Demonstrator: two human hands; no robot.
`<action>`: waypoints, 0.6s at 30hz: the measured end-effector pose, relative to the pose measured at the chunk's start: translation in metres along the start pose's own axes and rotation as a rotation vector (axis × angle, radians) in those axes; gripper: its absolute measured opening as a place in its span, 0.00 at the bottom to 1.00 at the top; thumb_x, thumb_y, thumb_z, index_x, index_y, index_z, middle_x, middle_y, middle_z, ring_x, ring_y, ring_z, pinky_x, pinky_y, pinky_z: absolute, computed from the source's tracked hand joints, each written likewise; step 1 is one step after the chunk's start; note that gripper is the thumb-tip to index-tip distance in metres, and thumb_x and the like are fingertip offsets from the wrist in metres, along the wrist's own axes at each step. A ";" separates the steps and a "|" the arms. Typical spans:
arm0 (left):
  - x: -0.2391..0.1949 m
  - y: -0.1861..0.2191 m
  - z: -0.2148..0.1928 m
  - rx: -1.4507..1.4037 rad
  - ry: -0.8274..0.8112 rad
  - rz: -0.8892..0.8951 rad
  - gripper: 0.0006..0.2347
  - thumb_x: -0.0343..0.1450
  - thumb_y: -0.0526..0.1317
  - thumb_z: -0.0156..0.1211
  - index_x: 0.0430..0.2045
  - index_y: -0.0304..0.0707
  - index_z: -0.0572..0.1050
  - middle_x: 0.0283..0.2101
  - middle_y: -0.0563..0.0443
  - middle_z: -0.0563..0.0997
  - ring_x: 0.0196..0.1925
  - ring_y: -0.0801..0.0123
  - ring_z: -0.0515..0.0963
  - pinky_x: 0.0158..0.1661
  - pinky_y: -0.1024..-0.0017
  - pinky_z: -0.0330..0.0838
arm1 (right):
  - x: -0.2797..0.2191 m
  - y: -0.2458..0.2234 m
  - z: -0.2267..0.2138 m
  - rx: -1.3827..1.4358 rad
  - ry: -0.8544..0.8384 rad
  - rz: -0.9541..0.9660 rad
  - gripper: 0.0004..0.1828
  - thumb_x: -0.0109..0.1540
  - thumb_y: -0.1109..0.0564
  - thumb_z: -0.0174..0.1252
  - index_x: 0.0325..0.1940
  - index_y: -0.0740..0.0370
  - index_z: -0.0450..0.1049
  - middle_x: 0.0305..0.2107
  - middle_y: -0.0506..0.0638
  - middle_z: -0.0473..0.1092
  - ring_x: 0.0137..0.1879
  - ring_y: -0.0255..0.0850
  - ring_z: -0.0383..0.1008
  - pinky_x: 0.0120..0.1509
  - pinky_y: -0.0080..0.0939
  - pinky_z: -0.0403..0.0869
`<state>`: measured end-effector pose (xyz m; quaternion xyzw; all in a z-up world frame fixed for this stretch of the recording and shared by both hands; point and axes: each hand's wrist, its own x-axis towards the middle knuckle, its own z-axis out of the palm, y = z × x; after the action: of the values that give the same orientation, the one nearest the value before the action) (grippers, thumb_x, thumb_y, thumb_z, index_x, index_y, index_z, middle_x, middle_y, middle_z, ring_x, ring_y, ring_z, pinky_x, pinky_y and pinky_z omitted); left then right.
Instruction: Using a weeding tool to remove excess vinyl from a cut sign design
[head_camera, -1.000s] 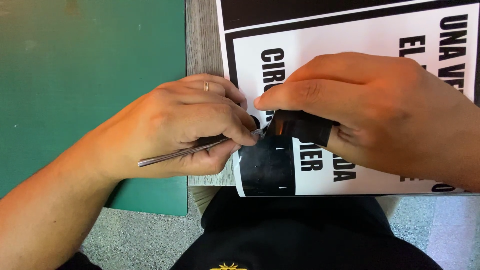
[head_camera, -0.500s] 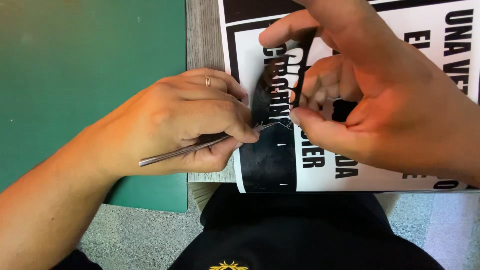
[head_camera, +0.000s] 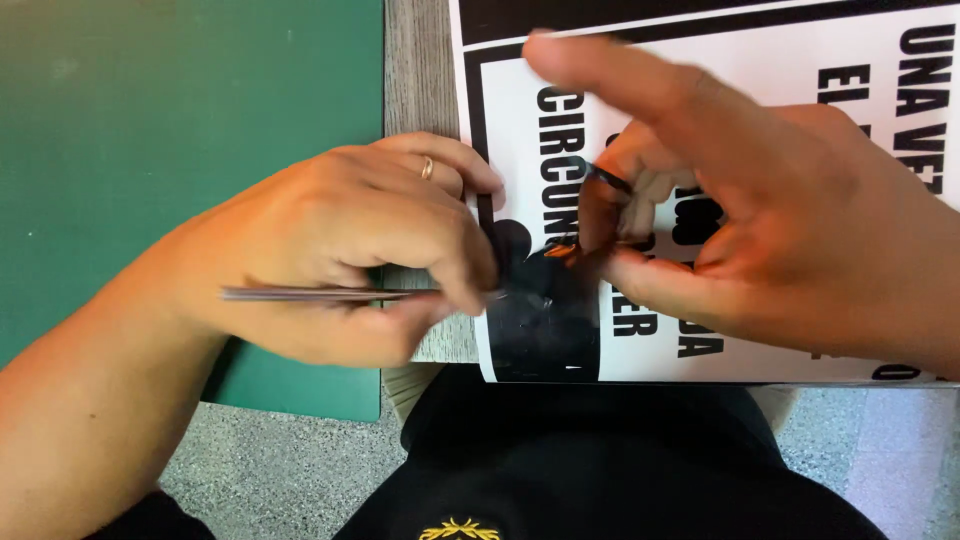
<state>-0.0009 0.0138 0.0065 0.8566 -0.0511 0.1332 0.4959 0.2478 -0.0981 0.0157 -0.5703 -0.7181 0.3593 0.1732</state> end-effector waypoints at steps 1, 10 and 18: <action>0.000 0.000 -0.002 -0.067 -0.012 0.009 0.04 0.67 0.27 0.49 0.26 0.32 0.72 0.29 0.50 0.79 0.30 0.62 0.80 0.61 0.48 0.72 | -0.001 0.004 0.000 0.025 -0.021 -0.034 0.58 0.46 0.63 0.67 0.78 0.43 0.53 0.28 0.31 0.78 0.26 0.29 0.70 0.27 0.29 0.68; -0.012 -0.006 -0.004 -0.074 0.184 -0.170 0.06 0.72 0.27 0.50 0.33 0.33 0.76 0.32 0.49 0.83 0.40 0.68 0.87 0.41 0.76 0.83 | -0.001 0.010 -0.003 -0.331 0.041 -0.847 0.11 0.66 0.59 0.55 0.49 0.58 0.81 0.41 0.50 0.76 0.47 0.47 0.78 0.51 0.52 0.78; -0.005 0.000 -0.004 -0.022 0.146 -0.065 0.07 0.69 0.23 0.50 0.31 0.31 0.74 0.33 0.47 0.80 0.34 0.60 0.80 0.46 0.65 0.74 | 0.000 0.002 0.001 -0.492 0.069 -0.965 0.12 0.68 0.60 0.50 0.46 0.61 0.79 0.39 0.49 0.75 0.41 0.44 0.78 0.45 0.44 0.77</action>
<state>-0.0066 0.0170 0.0070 0.8403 0.0114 0.1787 0.5118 0.2481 -0.0980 0.0135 -0.2108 -0.9552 0.0414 0.2035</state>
